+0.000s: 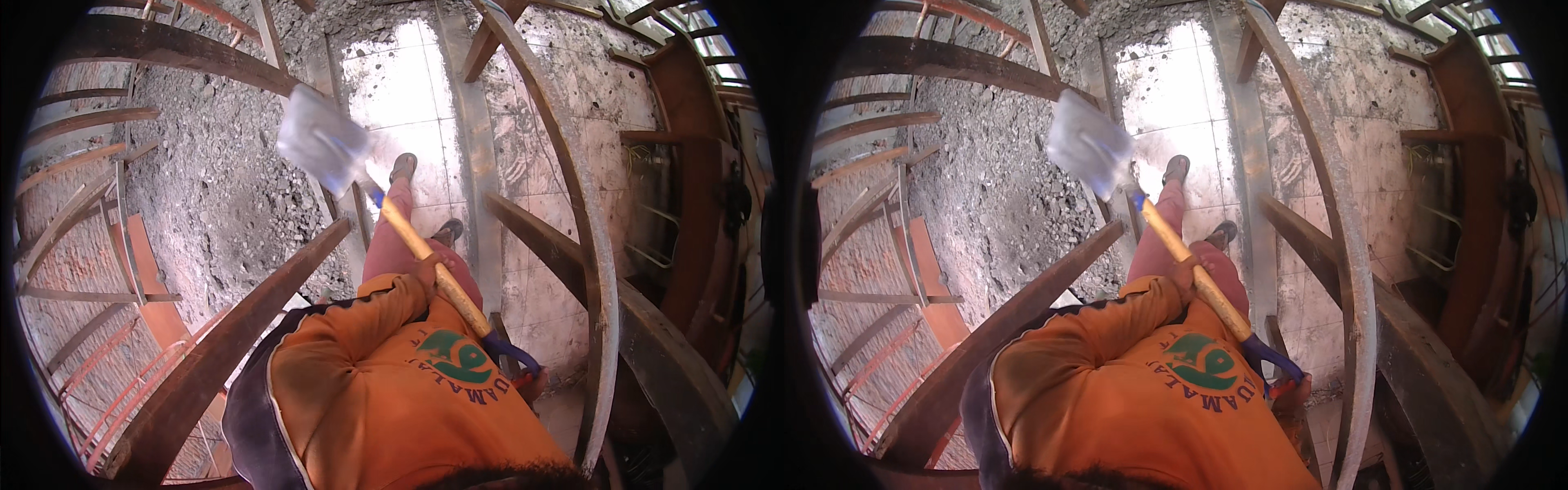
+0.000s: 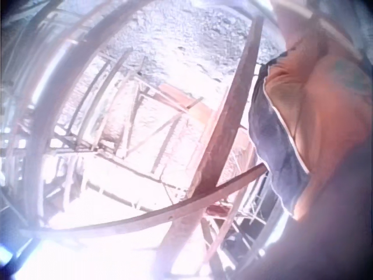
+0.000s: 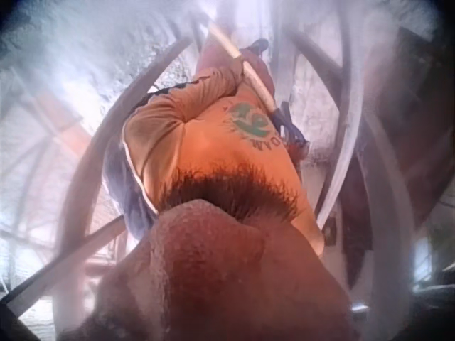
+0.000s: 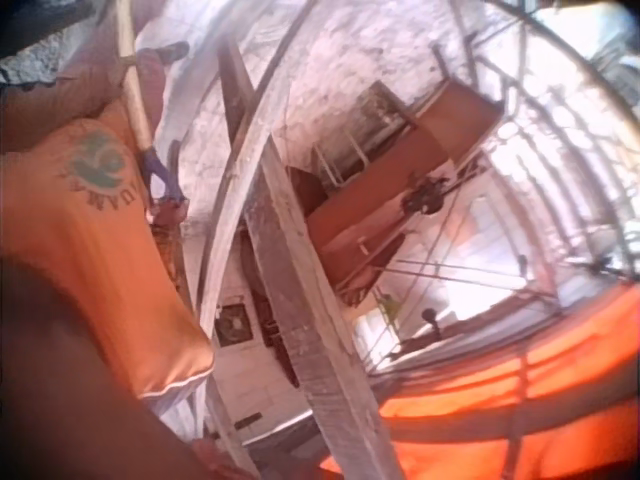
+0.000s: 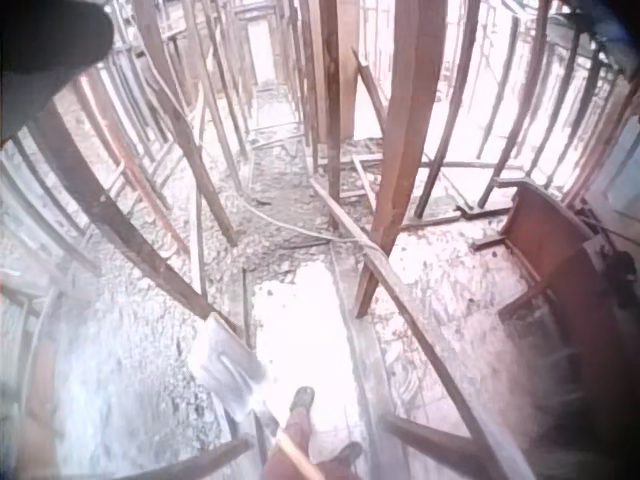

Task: The person shovels debris and gravel through an opening in the floor using a shovel, clearing the surface area while standing near wooden framing.

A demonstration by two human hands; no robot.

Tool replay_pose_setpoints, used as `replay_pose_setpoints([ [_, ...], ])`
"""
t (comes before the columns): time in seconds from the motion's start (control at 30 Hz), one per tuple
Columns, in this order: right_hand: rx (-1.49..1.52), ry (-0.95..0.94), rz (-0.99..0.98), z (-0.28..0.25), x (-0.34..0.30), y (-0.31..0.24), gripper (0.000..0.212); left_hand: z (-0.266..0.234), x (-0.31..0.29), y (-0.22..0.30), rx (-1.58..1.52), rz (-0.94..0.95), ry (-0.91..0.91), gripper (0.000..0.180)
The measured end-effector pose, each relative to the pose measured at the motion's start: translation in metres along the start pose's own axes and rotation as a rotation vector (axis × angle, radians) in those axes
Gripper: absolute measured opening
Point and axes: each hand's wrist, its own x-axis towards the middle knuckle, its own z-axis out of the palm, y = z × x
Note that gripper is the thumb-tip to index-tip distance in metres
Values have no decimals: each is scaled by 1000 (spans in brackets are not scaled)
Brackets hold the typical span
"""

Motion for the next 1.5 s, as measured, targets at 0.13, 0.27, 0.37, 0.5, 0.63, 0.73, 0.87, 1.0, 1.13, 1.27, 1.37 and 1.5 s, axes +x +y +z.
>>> replay_pose_setpoints([
  [0.13,133,312,321,61,-20,-18,50,41,70,-14,251,-108,122,11],
  [0.27,243,290,427,119,27,4,49,-4,220,-23,320,-225,38,18],
  [0.37,177,455,297,203,26,-17,48,26,236,-1,622,-244,263,22],
  [0.5,243,561,440,282,52,-36,48,3,299,52,642,-282,279,25],
  [0.63,324,420,448,395,95,-27,48,41,353,190,556,-170,362,24],
  [0.73,435,270,460,546,162,-38,46,69,426,354,786,20,288,25],
  [0.87,557,205,367,629,230,-31,48,121,488,450,599,-39,372,20],
  [1.0,519,215,331,606,243,-35,50,94,506,405,556,168,274,20],
  [1.13,409,400,321,576,236,0,51,97,476,378,655,153,324,20],
  [1.27,429,226,253,571,258,16,51,122,478,397,672,53,415,18],
  [1.37,418,209,255,546,245,9,50,95,471,362,607,52,423,19],
  [1.5,371,298,247,490,226,-6,49,126,401,322,620,-24,424,17],
])
